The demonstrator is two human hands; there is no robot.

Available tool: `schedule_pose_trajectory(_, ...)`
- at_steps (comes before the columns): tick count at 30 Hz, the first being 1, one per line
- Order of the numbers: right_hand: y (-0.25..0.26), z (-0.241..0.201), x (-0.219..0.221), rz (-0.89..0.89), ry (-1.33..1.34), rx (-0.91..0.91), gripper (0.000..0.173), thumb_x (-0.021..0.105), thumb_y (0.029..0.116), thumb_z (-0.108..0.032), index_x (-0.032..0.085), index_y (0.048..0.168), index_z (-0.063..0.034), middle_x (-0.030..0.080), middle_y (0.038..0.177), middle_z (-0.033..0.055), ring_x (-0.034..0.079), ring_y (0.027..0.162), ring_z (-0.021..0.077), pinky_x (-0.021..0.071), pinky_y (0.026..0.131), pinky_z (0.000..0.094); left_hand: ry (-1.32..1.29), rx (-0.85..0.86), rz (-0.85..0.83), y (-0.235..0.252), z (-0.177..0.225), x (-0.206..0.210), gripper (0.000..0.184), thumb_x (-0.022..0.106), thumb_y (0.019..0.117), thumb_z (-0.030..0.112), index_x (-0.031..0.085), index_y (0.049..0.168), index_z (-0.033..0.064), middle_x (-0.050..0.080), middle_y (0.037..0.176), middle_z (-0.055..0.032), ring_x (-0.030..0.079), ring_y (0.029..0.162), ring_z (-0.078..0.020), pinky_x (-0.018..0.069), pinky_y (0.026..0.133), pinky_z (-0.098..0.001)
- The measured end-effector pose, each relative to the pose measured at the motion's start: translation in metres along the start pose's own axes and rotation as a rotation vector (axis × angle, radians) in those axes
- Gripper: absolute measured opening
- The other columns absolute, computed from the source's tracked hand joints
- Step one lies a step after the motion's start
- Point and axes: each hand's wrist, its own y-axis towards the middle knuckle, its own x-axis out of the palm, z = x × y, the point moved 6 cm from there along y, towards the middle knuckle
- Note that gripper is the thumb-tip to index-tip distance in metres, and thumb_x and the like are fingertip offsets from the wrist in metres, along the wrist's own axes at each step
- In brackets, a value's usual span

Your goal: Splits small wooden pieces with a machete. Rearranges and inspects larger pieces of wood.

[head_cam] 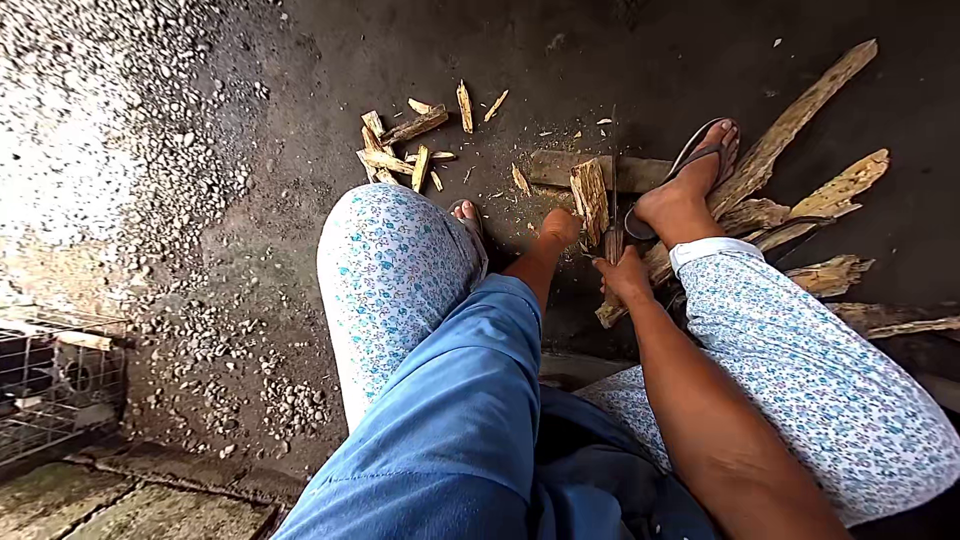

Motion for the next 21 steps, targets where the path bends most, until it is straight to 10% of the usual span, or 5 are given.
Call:
schedule_pose_trajectory(8, 0.001, -0.004, -0.019, 0.317, -0.297, -0.027, 0.051, 0.07, 0.0935, -0.025, 0.051, 0.135, -0.0025, 0.07, 0.106, 0.026, 0.069, 0.102, 0.046, 0.052, 0.084, 0.0651, -0.051, -0.128, 0.147, 0.041, -0.004, 0.046, 0.071, 0.073, 0.0951, 0.03, 0.042, 0.151, 0.0005, 0.057, 0.141, -0.0275, 0.057, 0.132, -0.0407, 0.0479, 0.108, -0.0585)
schedule_pose_trajectory(11, 0.008, -0.007, -0.014, 0.334, -0.281, -0.071, 0.061, 0.071, 0.0939, -0.026, 0.046, 0.145, -0.0039, 0.064, 0.126, 0.0274, 0.067, 0.108, 0.0468, 0.0518, 0.087, 0.0652, -0.008, -0.159, 0.194, 0.052, 0.003, 0.049, 0.075, 0.077, 0.0918, 0.034, 0.043, 0.149, 0.0004, 0.059, 0.139, -0.0258, 0.06, 0.129, -0.0395, 0.0507, 0.105, -0.0583)
schedule_pose_trajectory(21, 0.02, -0.021, -0.008, 0.202, -0.178, -0.243, 0.056, 0.067, 0.0994, -0.027, 0.051, 0.142, 0.0046, 0.054, 0.138, 0.0339, 0.055, 0.128, 0.0499, 0.0453, 0.105, 0.064, -0.282, -0.007, 0.137, 0.032, -0.021, -0.007, 0.048, 0.069, 0.0964, 0.024, 0.058, 0.138, 0.0036, 0.066, 0.125, -0.0247, 0.065, 0.116, -0.0377, 0.053, 0.098, -0.0588)
